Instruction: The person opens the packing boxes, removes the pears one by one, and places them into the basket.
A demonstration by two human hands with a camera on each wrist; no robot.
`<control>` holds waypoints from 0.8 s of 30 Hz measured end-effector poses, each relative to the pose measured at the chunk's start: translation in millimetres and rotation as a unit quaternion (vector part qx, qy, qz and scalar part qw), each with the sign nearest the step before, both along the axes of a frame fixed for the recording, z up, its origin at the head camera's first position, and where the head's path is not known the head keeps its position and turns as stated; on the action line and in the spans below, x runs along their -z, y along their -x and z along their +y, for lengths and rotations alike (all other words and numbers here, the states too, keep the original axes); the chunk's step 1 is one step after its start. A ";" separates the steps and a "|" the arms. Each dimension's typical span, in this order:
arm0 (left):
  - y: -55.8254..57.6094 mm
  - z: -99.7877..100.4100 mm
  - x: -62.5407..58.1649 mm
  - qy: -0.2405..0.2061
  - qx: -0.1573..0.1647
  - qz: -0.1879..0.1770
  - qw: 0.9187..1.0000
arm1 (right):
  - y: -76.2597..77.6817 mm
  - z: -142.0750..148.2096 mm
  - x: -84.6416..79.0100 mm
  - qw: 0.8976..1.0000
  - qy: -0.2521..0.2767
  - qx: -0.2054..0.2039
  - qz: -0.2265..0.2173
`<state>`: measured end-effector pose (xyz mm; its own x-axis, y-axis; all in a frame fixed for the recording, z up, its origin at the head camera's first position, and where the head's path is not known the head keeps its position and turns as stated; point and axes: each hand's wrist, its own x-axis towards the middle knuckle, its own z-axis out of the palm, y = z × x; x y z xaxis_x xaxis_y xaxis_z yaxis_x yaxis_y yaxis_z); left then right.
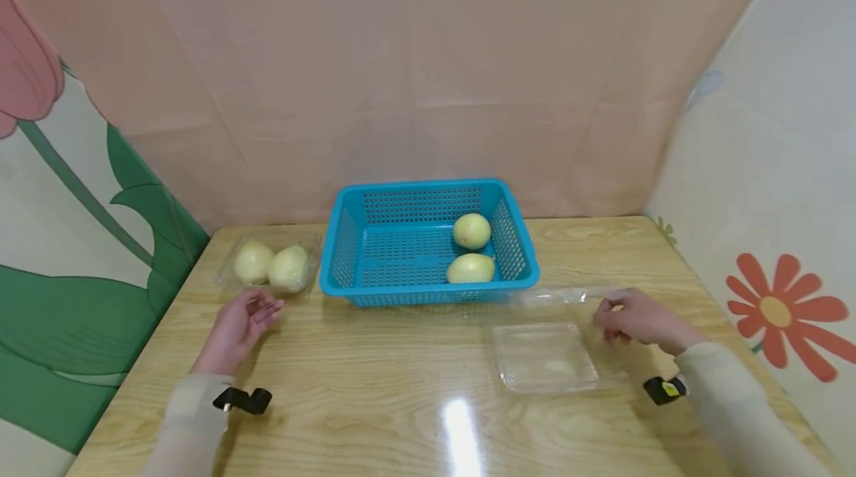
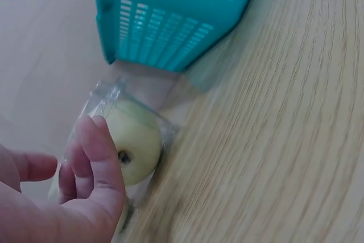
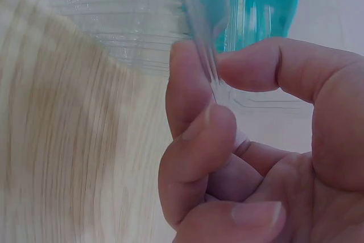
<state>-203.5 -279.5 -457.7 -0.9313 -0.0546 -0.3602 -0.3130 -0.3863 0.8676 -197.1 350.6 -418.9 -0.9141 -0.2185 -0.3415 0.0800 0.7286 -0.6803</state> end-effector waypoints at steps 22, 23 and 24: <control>7.4 -16.8 1.7 -0.004 -0.021 -0.027 0.999 | 7.3 60.1 -2.3 0.997 -0.059 0.050 0.000; 7.2 -17.1 1.5 -0.004 -0.023 -0.031 0.999 | 7.9 62.5 -1.8 0.997 -0.062 0.055 -0.001; 7.1 -17.4 1.4 -0.002 -0.024 -0.035 0.999 | 8.3 64.5 -1.6 0.996 -0.065 0.060 -0.002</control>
<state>-210.5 -296.9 -459.0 -0.9004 -0.0965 -0.4243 -0.3535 -0.4064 0.8426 -205.4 415.1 -417.3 -0.9298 -0.0623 -0.3628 0.1731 0.7957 -0.5804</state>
